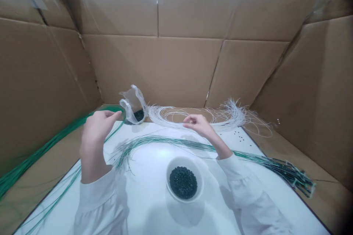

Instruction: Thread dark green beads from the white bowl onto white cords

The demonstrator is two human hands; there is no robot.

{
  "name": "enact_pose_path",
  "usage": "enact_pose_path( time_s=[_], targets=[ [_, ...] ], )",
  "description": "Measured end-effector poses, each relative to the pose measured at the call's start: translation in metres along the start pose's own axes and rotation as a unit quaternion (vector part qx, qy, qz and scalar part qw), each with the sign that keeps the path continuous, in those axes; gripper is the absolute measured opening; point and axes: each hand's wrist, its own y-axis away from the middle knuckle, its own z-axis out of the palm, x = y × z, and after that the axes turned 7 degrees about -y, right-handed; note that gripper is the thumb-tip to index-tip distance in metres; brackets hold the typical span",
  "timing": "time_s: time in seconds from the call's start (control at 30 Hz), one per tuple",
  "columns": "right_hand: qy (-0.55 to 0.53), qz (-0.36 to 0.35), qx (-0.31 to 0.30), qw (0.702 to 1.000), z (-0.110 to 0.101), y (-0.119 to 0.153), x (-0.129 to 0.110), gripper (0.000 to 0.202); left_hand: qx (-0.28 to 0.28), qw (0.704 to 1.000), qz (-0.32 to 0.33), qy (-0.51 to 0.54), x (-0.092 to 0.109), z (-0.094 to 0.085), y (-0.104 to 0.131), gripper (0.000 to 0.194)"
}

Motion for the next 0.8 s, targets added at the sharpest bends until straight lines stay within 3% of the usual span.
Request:
enact_pose_path(
  time_s=[0.07, 0.1, 0.27, 0.37, 0.57, 0.8],
  targets=[
    [0.128, -0.048, -0.127, 0.982, 0.027, -0.018, -0.011, 0.028, -0.003, 0.995, -0.042, -0.090, -0.004, -0.013, 0.008, 0.037],
    [0.145, -0.068, -0.162, 0.974, 0.042, -0.027, -0.019, 0.026, -0.011, 0.993, -0.048, -0.108, -0.005, -0.018, 0.012, 0.037],
    [0.203, -0.142, -0.253, 0.935, 0.119, -0.062, -0.062, 0.024, -0.048, 0.996, -0.034, -0.073, -0.013, -0.030, 0.015, 0.040],
    [0.247, -0.162, -0.274, 0.915, 0.151, -0.072, -0.077, 0.025, -0.062, 0.996, -0.032, -0.056, -0.022, -0.031, 0.012, 0.040],
    [0.310, -0.156, -0.282, 0.895, 0.170, -0.086, -0.071, 0.027, -0.094, 0.994, -0.055, -0.019, -0.037, -0.031, 0.008, 0.045],
    [0.309, -0.108, -0.330, 0.885, 0.172, -0.116, -0.048, 0.024, -0.106, 0.993, -0.047, -0.026, -0.030, -0.033, 0.011, 0.047]
  ],
)
